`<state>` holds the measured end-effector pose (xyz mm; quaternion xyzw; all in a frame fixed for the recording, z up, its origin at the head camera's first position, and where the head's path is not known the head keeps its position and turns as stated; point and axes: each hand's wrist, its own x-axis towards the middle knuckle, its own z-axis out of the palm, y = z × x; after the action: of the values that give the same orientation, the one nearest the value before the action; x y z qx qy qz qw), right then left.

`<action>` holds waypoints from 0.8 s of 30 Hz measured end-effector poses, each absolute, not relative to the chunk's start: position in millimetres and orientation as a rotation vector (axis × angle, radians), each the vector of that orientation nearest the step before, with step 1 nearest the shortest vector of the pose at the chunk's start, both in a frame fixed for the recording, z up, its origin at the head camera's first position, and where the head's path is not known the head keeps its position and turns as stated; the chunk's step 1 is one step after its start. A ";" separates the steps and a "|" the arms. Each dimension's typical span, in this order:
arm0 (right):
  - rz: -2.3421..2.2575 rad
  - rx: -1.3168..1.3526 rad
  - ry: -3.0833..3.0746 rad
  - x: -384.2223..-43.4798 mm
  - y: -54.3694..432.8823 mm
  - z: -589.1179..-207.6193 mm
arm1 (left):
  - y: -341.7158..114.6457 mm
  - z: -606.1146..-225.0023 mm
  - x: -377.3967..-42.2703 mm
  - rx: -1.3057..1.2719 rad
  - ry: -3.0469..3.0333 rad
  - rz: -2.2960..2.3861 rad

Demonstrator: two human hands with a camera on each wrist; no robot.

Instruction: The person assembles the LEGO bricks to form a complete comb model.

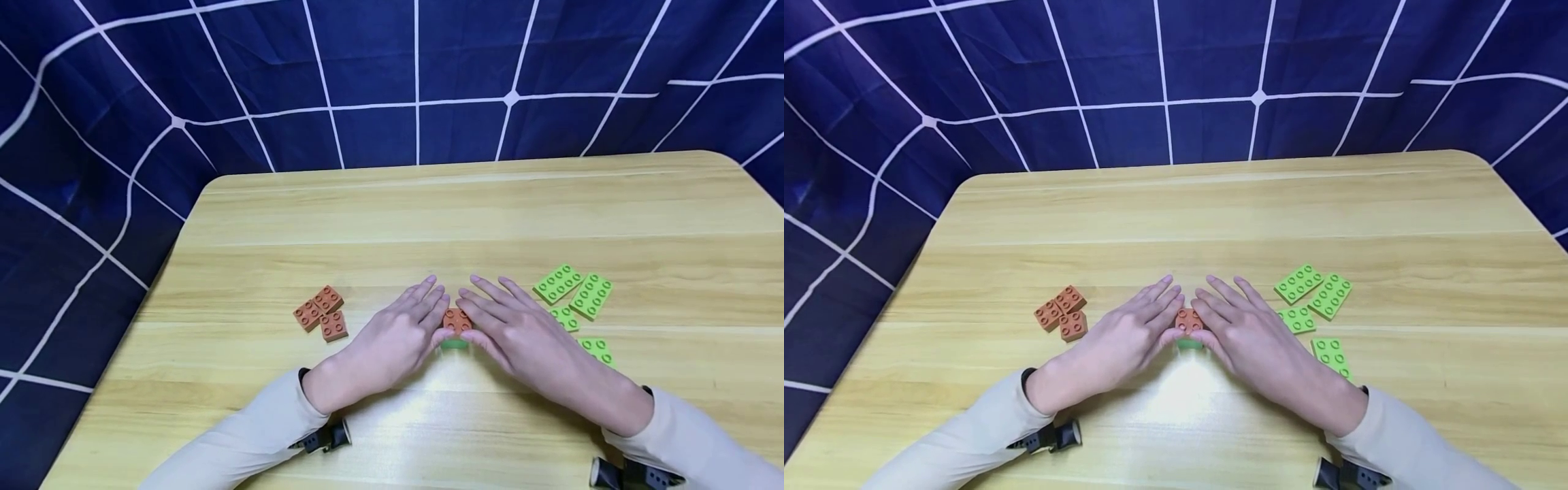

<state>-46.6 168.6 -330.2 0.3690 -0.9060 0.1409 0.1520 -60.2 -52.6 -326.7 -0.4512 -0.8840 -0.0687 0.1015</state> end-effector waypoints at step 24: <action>0.385 1.084 -2.601 -46.9 166.8 -326.7 | -54.7 -326.8 -65.2 -1.382 -2.643 -0.378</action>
<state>-46.9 166.8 -326.7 0.3768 -0.9045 0.1338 0.1482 -65.2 -54.7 -326.8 -0.4586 -0.8772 -0.1253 0.0676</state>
